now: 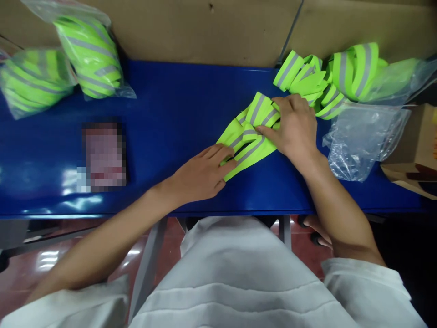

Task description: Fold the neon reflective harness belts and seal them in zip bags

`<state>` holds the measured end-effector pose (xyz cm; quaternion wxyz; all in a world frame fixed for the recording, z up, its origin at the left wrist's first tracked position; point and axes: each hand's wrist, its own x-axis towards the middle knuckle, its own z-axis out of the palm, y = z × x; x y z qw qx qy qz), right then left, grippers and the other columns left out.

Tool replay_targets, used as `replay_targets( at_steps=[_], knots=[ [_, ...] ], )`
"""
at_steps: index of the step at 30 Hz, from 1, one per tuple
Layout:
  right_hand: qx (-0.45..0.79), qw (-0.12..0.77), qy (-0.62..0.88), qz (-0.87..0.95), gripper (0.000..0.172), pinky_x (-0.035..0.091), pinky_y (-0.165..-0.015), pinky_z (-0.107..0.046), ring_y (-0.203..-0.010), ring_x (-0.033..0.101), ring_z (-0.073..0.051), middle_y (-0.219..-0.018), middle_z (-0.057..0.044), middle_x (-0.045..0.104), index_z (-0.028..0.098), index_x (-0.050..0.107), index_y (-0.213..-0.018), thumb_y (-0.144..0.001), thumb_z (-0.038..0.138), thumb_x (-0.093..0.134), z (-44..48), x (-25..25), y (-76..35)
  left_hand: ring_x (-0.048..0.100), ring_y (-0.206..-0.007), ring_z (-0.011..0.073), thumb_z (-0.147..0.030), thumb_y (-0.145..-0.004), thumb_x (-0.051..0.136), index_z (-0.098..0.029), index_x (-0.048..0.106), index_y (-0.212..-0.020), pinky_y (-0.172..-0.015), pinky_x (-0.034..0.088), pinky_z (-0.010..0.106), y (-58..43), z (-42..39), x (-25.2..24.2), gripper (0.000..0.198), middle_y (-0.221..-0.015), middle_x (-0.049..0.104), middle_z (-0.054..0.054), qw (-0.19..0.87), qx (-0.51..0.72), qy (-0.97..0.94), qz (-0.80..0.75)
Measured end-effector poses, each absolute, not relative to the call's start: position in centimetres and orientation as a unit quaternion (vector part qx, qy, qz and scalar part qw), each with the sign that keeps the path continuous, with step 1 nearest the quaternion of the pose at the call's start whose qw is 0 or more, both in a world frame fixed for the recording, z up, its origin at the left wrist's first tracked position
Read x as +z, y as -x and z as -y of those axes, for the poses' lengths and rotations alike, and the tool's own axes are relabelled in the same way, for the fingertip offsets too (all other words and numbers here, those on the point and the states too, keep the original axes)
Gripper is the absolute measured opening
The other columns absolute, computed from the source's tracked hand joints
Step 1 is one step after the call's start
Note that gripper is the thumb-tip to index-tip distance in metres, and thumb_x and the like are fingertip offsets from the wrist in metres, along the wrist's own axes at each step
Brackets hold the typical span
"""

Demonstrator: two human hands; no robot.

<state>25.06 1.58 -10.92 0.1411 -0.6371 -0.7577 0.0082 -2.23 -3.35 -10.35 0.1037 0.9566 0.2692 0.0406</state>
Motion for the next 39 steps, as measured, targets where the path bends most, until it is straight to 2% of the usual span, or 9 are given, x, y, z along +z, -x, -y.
replay_targets(
  at_steps=[4,7,10,14,20,26,30,33,39],
  knots=[
    [-0.002,0.13,0.666,0.735,0.063,0.053,-0.092,-0.058,-0.114,0.061,-0.04,-0.14,-0.021,0.058,0.024,0.054,-0.134,-0.098,0.075,0.051,-1.5,-9.2,-24.0,0.025,-0.163,0.0417,-0.015,-0.088,0.06,-0.004,0.057,-0.138,-0.134,0.029,0.061,1.1,3.4,-12.0,0.052,-0.168,0.033,0.029,0.166,0.074,-0.954,-0.239],
    [-0.023,0.103,0.693,0.713,0.058,0.055,-0.08,-0.051,-0.1,0.065,-0.035,-0.14,-0.021,0.056,0.023,0.053,-0.131,-0.101,0.072,0.044,-1.4,-8.6,-22.5,0.019,-0.166,0.0398,-0.018,-0.094,0.055,-0.003,0.047,-0.149,-0.135,0.025,0.06,0.5,4.0,-12.5,0.058,-0.173,0.023,0.029,0.188,0.071,-0.952,-0.23],
    [-0.07,0.097,0.682,0.721,0.054,0.054,-0.082,-0.054,-0.099,0.065,-0.035,-0.13,-0.024,0.06,0.019,0.057,-0.126,-0.109,0.06,0.028,-1.0,-9.2,-21.2,0.019,-0.166,0.0395,-0.018,-0.095,0.053,-0.004,0.044,-0.153,-0.135,0.025,0.06,-0.2,4.6,-12.5,0.06,-0.173,0.023,0.029,0.188,0.08,-0.949,-0.24],
    [-0.09,0.119,0.644,0.75,0.051,0.051,-0.09,-0.059,-0.111,0.062,-0.039,-0.123,-0.022,0.063,0.02,0.058,-0.136,-0.111,0.045,0.021,-0.1,-10.0,-20.9,0.023,-0.165,0.0389,-0.017,-0.092,0.055,-0.005,0.052,-0.146,-0.135,0.027,0.058,-0.8,5.2,-12.7,0.055,-0.172,0.028,0.028,0.181,0.097,-0.939,-0.276],
    [0.016,0.089,0.585,0.806,0.057,0.047,-0.099,-0.063,-0.124,0.056,-0.043,-0.14,-0.022,0.056,0.02,0.041,-0.161,-0.109,0.043,0.031,1.8,-8.0,-21.9,0.026,-0.164,0.0377,-0.018,-0.093,0.057,-0.005,0.054,-0.145,-0.136,0.027,0.056,-1.0,5.4,-12.7,0.054,-0.171,0.031,0.026,0.189,0.109,-0.934,-0.283],
    [0.131,0.118,0.507,0.844,0.046,0.052,-0.099,-0.053,-0.113,0.062,-0.033,-0.128,-0.016,0.063,0.021,0.064,-0.144,-0.108,0.029,0.037,2.3,-7.8,-22.3,0.03,-0.162,0.0403,-0.02,-0.093,0.057,-0.005,0.055,-0.145,-0.133,0.031,0.059,-0.9,5.3,-12.6,0.054,-0.166,0.039,0.027,0.197,0.116,-0.933,-0.277],
    [0.12,0.116,0.527,0.833,0.04,0.049,-0.102,-0.056,-0.12,0.061,-0.035,-0.129,-0.013,0.064,0.026,0.064,-0.141,-0.105,0.037,0.05,1.8,-8.1,-22.4,0.043,-0.153,0.0401,-0.02,-0.091,0.058,-0.01,0.06,-0.141,-0.129,0.035,0.06,-0.7,5.6,-12.4,0.051,-0.157,0.048,0.025,0.184,0.138,-0.926,-0.299],
    [0.103,0.125,0.557,0.815,0.056,0.045,-0.107,-0.061,-0.133,0.054,-0.041,-0.144,-0.016,0.057,0.024,0.051,-0.151,-0.1,0.048,0.06,1.4,-8.4,-22.6,0.047,-0.147,0.037,-0.02,-0.089,0.062,-0.02,0.067,-0.136,-0.127,0.033,0.061,-0.3,5.6,-12.4,0.047,-0.154,0.051,0.019,0.164,0.184,-0.909,-0.335],
    [0.189,0.154,0.52,0.819,0.068,0.049,-0.11,-0.055,-0.13,0.058,-0.037,-0.141,-0.017,0.059,0.022,0.045,-0.152,-0.097,0.056,0.063,0.5,-9.1,-23.5,0.063,-0.121,0.0302,-0.044,-0.104,0.057,-0.027,0.072,-0.13,-0.106,0.043,0.057,0.3,4.7,-12.0,0.034,-0.125,0.066,0.013,0.213,0.205,-0.892,-0.342]
  ],
)
